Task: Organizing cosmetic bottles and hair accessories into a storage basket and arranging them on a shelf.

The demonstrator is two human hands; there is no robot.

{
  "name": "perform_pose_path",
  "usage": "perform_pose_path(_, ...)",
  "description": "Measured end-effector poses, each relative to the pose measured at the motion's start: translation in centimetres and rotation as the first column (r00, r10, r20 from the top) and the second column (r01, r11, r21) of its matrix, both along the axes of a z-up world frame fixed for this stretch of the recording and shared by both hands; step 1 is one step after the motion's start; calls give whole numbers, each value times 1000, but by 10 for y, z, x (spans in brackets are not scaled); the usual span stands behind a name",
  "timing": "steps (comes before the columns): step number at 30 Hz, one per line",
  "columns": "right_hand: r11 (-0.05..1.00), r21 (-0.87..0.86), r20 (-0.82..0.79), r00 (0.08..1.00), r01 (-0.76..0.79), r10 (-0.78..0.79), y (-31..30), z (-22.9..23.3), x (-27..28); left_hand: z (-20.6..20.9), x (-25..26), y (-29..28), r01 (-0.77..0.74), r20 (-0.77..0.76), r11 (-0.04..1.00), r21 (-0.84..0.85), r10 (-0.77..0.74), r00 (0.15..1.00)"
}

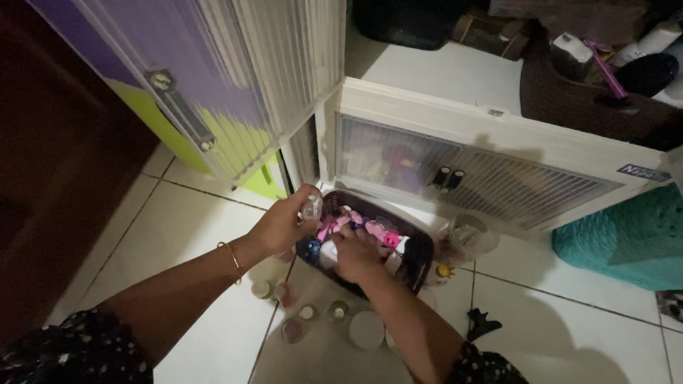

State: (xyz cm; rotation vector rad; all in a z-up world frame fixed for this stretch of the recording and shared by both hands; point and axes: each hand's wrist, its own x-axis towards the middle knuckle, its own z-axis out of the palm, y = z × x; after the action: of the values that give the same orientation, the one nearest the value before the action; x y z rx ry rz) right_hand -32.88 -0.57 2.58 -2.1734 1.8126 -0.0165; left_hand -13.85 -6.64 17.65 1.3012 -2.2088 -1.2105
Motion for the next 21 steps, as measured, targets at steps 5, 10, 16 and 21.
perform_pose_path(5, 998, 65, 103, 995, 7, -13, -3, 40, -12, 13, -5, 5, -49, -33, 980, 195, 56, 998)
perform_pose_path(10, 986, 139, 336, 933, 88, -130, -8, -28, -40, -26, -2, -1, 92, -184, 996, -1, -90, 979)
perform_pose_path(16, 887, 306, 548, 698, 346, -461, -10, -26, -78, -20, -5, 2, 145, -138, 986, -82, -155, 978)
perform_pose_path(21, 905, -250, 176, 935, 346, -308, 13, 61, -38, -2, -10, 1, 49, -128, 997, 61, -41, 991)
